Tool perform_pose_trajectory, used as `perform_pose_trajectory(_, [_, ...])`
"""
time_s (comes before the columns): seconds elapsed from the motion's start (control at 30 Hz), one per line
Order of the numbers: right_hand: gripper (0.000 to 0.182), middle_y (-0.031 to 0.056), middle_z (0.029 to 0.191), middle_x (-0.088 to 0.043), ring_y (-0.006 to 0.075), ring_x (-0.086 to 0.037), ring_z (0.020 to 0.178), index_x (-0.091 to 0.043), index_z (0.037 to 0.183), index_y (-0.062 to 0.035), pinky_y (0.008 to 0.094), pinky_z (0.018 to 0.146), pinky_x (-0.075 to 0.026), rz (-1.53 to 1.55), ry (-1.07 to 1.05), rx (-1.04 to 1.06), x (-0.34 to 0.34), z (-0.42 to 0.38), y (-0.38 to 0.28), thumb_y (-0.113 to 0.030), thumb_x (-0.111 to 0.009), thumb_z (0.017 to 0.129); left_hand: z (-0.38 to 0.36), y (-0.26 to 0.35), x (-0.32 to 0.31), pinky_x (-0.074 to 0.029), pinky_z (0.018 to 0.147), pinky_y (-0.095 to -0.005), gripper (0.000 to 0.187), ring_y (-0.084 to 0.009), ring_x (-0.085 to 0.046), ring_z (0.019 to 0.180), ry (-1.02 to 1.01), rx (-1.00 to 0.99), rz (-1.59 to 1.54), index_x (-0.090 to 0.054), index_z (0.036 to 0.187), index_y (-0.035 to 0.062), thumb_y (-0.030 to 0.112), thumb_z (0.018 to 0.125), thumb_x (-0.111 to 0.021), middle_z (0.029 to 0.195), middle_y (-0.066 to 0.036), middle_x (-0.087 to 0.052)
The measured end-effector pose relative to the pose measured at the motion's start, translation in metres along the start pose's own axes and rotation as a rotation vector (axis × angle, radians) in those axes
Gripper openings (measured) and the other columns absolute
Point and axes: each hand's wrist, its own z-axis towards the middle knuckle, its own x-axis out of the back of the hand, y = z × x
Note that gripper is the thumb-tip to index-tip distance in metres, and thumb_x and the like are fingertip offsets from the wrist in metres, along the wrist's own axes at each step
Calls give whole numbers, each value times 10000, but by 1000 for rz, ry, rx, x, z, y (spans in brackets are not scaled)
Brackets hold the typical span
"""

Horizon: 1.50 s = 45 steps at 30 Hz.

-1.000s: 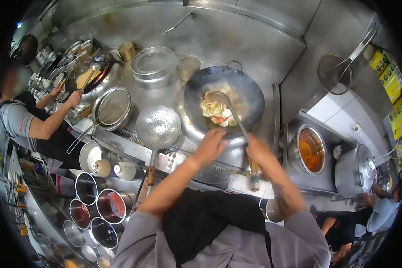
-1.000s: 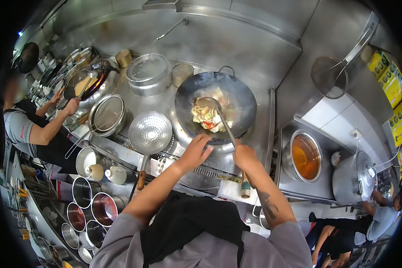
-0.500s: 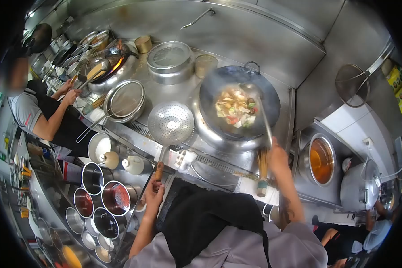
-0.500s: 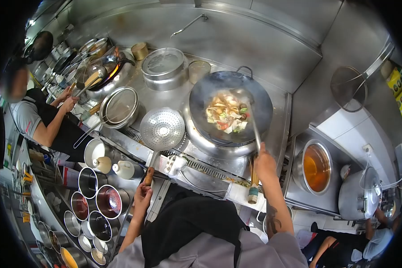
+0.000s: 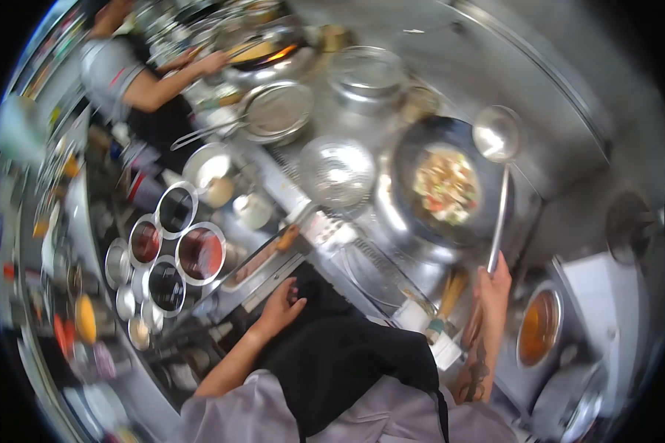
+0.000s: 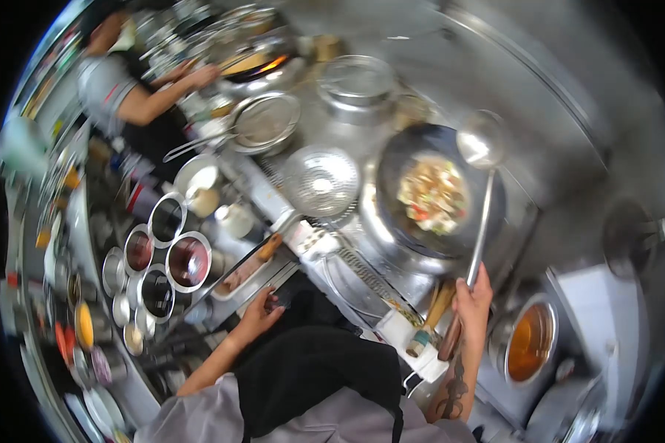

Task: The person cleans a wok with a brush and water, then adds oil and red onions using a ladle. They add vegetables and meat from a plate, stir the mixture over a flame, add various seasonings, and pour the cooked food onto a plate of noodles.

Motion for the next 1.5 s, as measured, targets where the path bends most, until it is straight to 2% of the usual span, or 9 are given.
perform_pose_trajectory(0.03, [554,-2,677,-476,60,-395,384,-372,1407,-40,215,334,-313,218,-95,21,-14,2,-2,20,-522,877,-7,-4,2,-515,760,-309,633,-194,-583,829,31,5,-28,-426,1343,3,167,811,-727,1053,-142,-565])
perform_pose_trajectory(0.4, [518,42,653,-436,96,-398,365,-396,1368,-21,244,343,-325,603,-1192,-221,-206,-71,-128,-64,-542,873,-66,-7,63,-508,730,-327,612,-210,-581,812,339,60,-46,-415,1358,23,155,833,-702,1029,-142,-571])
perform_pose_trajectory(0.87, [504,28,700,-516,81,-473,441,-397,1354,19,233,416,-391,-418,-1276,486,-471,-131,-90,-57,-500,866,-105,-36,181,-479,630,-335,511,-229,-585,670,453,68,-133,-465,1306,9,124,852,-670,778,-111,-593])
perform_pose_trajectory(1.03, [437,156,773,-621,225,-623,625,-491,1259,13,349,586,-497,-549,-1122,779,-499,-140,-87,-66,-531,832,-103,-38,209,-470,618,-355,512,-248,-574,650,471,35,-62,-470,1303,14,115,843,-670,751,-111,-580])
perform_pose_trajectory(1.1, [343,331,843,-602,477,-603,875,-504,1084,107,483,793,-472,-571,-1161,694,-502,-151,-104,-69,-534,790,-100,-46,213,-459,588,-325,513,-205,-553,621,470,9,-37,-463,1311,22,108,850,-671,737,-87,-564])
perform_pose_trajectory(1.13, [343,331,843,-602,477,-603,875,-504,1084,107,483,793,-472,-573,-1157,690,-504,-150,-102,-69,-534,790,-99,-48,214,-448,558,-294,514,-161,-532,592,477,-17,-11,-456,1318,29,102,857,-672,722,-63,-547])
perform_pose_trajectory(1.23, [314,258,744,-606,399,-635,691,-506,1076,85,464,667,-495,-525,-1177,768,-508,-149,-101,-57,-527,797,-97,-54,219,-449,566,-303,524,-168,-530,599,474,-34,1,-453,1325,25,103,856,-673,722,-65,-541])
perform_pose_trajectory(1.4, [365,32,662,-529,86,-481,415,-510,1190,42,258,383,-388,-254,-1387,52,-504,-151,-115,-34,-516,833,-94,-54,227,-459,600,-340,535,-221,-551,635,481,-42,-7,-457,1321,15,108,843,-677,729,-89,-551])
perform_pose_trajectory(1.5, [426,19,665,-518,80,-460,421,-482,1286,15,215,389,-370,-170,-1399,-122,-499,-149,-123,15,-500,860,-92,-49,230,-467,631,-372,534,-271,-576,667,472,-24,-10,-462,1312,6,106,833,-677,734,-112,-567])
